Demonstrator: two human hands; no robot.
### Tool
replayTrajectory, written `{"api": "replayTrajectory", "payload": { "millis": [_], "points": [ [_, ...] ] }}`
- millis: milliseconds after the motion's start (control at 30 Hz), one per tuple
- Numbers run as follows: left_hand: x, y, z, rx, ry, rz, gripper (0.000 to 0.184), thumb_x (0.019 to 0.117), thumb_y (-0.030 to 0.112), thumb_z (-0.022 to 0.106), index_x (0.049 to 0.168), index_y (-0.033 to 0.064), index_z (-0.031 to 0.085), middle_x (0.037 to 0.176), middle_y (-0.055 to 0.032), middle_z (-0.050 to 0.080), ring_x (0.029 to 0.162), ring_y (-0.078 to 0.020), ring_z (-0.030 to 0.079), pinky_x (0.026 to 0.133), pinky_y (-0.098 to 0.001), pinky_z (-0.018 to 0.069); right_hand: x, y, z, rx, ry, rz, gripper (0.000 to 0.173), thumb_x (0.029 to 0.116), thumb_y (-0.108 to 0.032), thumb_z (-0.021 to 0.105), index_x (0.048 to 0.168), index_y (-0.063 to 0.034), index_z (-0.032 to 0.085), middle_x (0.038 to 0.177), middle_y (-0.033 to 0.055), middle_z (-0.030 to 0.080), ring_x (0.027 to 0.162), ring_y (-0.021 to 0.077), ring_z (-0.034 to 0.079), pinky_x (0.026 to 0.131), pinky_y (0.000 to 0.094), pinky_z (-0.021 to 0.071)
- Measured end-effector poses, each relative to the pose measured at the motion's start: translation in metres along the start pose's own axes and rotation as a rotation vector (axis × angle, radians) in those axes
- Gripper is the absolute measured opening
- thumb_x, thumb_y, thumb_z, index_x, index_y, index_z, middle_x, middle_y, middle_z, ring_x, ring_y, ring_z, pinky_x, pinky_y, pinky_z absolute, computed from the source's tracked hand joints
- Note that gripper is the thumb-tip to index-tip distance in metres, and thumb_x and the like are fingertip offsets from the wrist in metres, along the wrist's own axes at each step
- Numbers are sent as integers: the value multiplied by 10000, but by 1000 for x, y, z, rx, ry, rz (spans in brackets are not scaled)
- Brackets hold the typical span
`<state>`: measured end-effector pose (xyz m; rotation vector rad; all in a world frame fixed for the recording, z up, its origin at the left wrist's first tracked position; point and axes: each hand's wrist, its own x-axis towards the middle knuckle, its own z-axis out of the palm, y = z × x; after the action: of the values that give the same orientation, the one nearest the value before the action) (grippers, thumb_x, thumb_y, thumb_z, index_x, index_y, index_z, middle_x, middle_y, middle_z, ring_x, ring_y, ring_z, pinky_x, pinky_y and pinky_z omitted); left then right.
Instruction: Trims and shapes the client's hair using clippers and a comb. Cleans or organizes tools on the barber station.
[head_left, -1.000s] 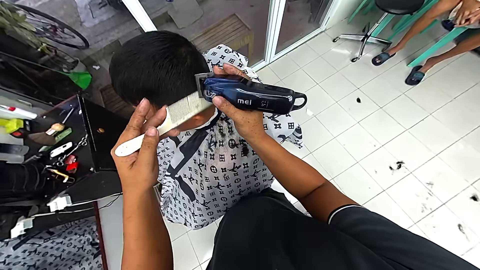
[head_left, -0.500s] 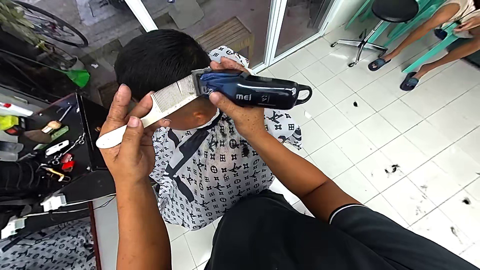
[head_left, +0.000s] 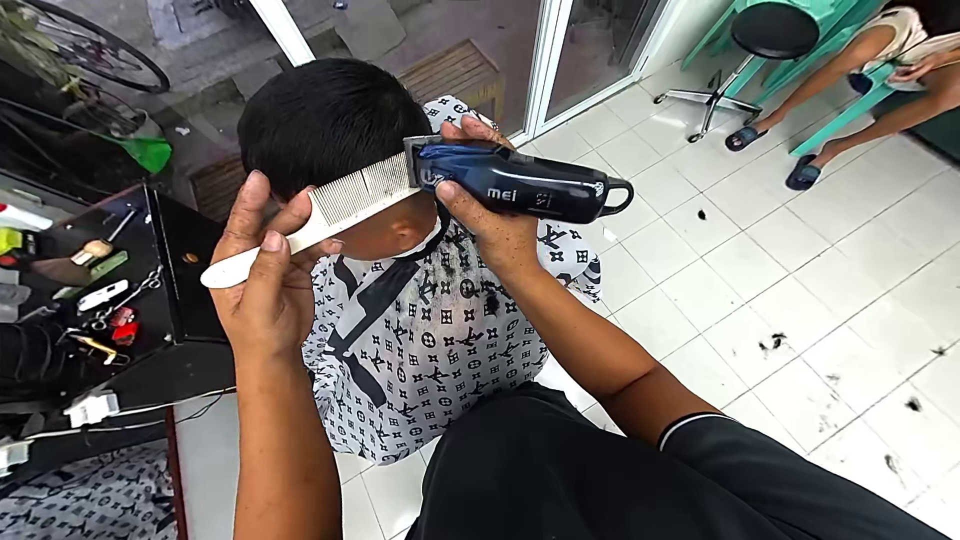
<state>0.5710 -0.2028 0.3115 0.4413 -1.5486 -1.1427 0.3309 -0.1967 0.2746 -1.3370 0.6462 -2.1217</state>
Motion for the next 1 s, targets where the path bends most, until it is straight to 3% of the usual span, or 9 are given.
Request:
{"api": "replayTrajectory", "payload": {
  "millis": [133, 267, 533, 700, 833, 1000],
  "points": [
    [-15, 0, -10, 35, 25, -110, 425, 1067, 207, 487, 1490, 161, 475, 1267, 3, 722, 999, -145, 741, 871, -268, 609, -9, -12, 10, -30, -133, -29, 635, 858, -44, 767, 1368, 185, 467, 1381, 246, 596, 1327, 223, 567, 1152, 355, 441],
    [-27, -3, -30, 22, 57, -222, 406, 1077, 202, 429, 1472, 148, 508, 1233, -23, 732, 922, -141, 750, 802, -260, 620, -12, -5, -1, -35, -36, -42, 604, 853, -46, 778, 1352, 150, 499, 1360, 216, 622, 1310, 234, 587, 1133, 381, 471],
    [-4, -6, -24, -59, -41, -34, 457, 1054, 270, 542, 1499, 197, 462, 1254, 9, 729, 1020, -136, 735, 875, -288, 607, -17, 6, 0, -7, 78, -5, 615, 851, -36, 773, 1367, 137, 487, 1354, 216, 627, 1310, 248, 587, 1130, 400, 472],
    [-6, -9, -27, -79, -56, -38, 430, 1052, 256, 548, 1477, 198, 512, 1258, 7, 727, 1032, -132, 729, 910, -290, 596, -24, -1, 21, -55, -62, -33, 640, 870, -65, 769, 1382, 161, 458, 1400, 233, 586, 1336, 225, 560, 1144, 373, 456],
    [-18, -11, -41, -64, 11, -191, 390, 1058, 200, 471, 1434, 139, 550, 1185, -9, 754, 915, -126, 752, 805, -260, 621, -22, -7, 19, -66, -105, -78, 619, 856, -34, 775, 1362, 164, 480, 1392, 236, 593, 1330, 236, 569, 1144, 379, 459],
    [-2, -16, -40, -126, -16, -83, 419, 1064, 219, 488, 1479, 161, 483, 1219, -10, 743, 969, -136, 747, 822, -284, 625, -6, -9, 8, -81, 32, -23, 630, 850, -40, 776, 1367, 156, 473, 1341, 217, 632, 1284, 238, 605, 1118, 388, 485]
  ]
}}
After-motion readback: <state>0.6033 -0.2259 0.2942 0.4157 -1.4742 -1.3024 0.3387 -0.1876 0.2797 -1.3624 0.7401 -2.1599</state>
